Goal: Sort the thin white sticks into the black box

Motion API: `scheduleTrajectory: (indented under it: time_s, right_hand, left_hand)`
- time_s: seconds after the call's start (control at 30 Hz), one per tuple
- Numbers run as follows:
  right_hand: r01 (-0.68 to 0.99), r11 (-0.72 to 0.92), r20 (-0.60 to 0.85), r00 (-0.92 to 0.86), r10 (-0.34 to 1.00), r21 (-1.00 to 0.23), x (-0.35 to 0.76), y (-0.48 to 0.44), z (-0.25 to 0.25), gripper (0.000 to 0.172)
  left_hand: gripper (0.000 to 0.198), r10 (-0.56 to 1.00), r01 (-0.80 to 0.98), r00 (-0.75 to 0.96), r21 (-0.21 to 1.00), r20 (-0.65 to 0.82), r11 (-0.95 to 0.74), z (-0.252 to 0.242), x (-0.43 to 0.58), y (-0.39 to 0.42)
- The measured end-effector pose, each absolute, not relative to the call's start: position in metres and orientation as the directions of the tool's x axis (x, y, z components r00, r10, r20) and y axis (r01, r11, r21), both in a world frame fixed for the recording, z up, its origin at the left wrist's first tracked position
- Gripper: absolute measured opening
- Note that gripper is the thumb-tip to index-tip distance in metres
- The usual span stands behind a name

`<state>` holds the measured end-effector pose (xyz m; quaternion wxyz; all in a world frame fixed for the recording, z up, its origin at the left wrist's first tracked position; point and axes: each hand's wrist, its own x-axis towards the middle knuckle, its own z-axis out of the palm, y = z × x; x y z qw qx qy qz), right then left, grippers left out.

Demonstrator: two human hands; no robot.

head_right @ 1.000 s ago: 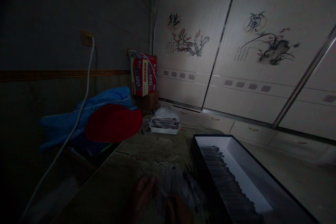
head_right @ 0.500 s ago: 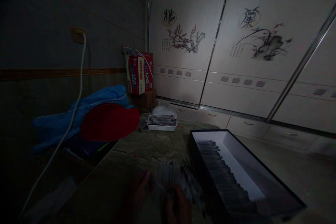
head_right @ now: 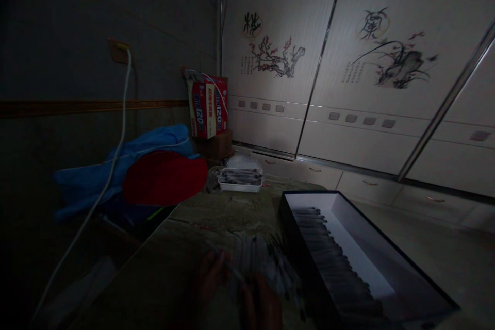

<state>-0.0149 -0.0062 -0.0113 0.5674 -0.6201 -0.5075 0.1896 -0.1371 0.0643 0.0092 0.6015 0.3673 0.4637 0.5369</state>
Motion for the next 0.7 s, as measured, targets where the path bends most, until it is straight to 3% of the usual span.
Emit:
scheduleTrajectory:
  time_s: [0.17,0.53,0.7]
  right_hand:
    - [0.46,0.169,0.363,0.375,0.853,-0.872,-0.0119,-0.0055,-0.0142,0.046]
    - [0.422,0.158,0.339,0.397,0.853,-0.893,-0.0144,-0.0076,-0.0108,0.045]
    - [0.498,0.163,0.382,0.377,0.844,-0.852,-0.0117,-0.0076,-0.0122,0.043]
  left_hand:
    - [0.039,0.995,-0.244,0.017,0.965,-0.097,0.098,0.0133,-0.1369,0.0638]
    - [0.043,0.994,-0.252,0.003,0.962,-0.108,0.105,0.0133,-0.1363,0.0655]
    - [0.044,0.99,-0.306,0.014,0.942,-0.142,0.139,0.0082,-0.1359,0.0687]
